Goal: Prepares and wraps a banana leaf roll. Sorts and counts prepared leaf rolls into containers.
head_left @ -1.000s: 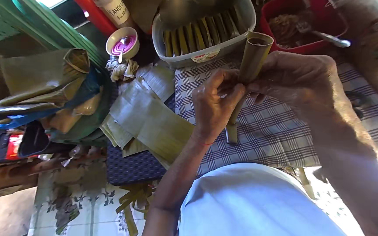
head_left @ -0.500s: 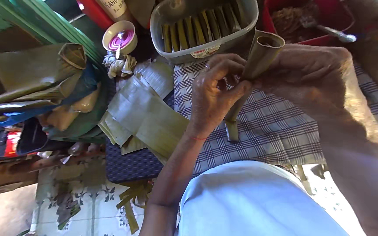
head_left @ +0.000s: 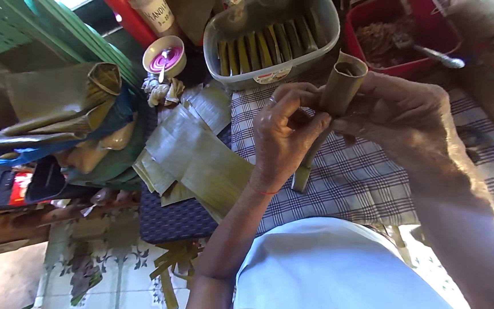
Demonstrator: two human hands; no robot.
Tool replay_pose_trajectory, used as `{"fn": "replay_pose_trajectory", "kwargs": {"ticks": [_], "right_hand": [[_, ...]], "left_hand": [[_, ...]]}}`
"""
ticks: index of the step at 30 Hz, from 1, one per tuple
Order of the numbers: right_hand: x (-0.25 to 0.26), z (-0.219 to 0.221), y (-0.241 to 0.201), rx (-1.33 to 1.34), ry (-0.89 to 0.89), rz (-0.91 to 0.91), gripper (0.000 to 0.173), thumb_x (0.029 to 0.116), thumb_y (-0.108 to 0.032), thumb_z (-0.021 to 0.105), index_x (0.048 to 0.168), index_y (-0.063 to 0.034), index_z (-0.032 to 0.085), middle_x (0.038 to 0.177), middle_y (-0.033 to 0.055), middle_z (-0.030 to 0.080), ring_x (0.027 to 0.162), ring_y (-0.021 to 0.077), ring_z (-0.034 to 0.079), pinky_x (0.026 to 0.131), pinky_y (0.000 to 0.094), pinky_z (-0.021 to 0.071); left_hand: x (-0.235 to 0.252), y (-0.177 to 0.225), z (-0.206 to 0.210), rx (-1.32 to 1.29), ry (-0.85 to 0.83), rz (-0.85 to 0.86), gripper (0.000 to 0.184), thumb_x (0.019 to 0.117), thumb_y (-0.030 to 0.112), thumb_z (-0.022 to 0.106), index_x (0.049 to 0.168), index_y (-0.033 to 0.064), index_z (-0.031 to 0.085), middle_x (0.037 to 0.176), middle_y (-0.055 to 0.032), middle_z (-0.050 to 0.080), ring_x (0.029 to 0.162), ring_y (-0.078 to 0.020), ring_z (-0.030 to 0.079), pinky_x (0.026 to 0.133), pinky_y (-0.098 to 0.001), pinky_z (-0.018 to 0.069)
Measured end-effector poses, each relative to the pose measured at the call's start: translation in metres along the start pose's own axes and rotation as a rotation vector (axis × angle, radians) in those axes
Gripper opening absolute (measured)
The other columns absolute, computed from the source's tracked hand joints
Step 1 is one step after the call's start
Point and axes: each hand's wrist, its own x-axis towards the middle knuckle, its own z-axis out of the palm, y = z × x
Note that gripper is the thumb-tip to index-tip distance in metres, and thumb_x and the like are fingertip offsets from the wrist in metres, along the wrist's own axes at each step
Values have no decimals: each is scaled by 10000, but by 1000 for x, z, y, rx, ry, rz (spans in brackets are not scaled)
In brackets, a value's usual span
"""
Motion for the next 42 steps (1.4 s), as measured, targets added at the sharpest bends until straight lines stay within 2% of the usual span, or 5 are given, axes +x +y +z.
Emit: {"fn": "replay_pose_trajectory", "kwargs": {"ticks": [8,18,23,34,42], "right_hand": [[0,-3,-1,24,-39,-10,314,931,-65,708,1239,-33,656,1073,-16,711,838,62,689,679,189,604],[3,0,5,-8,51,-111,204,920,1,693,1121,-33,712,1062,-47,712,858,33,683,745,193,606],[-4,9,11,-63,91,-41,183,899,-7,707,1076,-40,675,1002,-25,694,779,47,679,632,178,596],[-18,28,4,-495,242,0,188,947,-100,719,1095,14,701,1061,38,638,837,-11,646,690,109,554],[-25,35,8,-393,310,-15,158,933,-24,704,1084,23,693,1060,22,648,819,-8,644,676,118,557]], "left_hand": [[-2,1,0,62,-9,53,57,874,-98,665,919,-72,641,1099,-139,603,866,-68,648,685,-159,576],[-3,-9,-4,-50,-51,-36,98,828,-77,747,883,-57,668,1057,-117,618,764,-45,607,639,-153,552],[-2,-15,1,-143,44,-31,103,834,-110,707,817,-34,639,1016,-90,613,905,-67,625,744,-170,559],[-11,-12,6,19,114,-34,126,864,-74,697,819,-6,601,1040,-105,587,875,-70,620,659,-146,544],[-7,-14,8,-67,76,-98,85,844,-94,712,884,-49,652,1009,-99,602,765,-46,609,625,-162,553]]}}
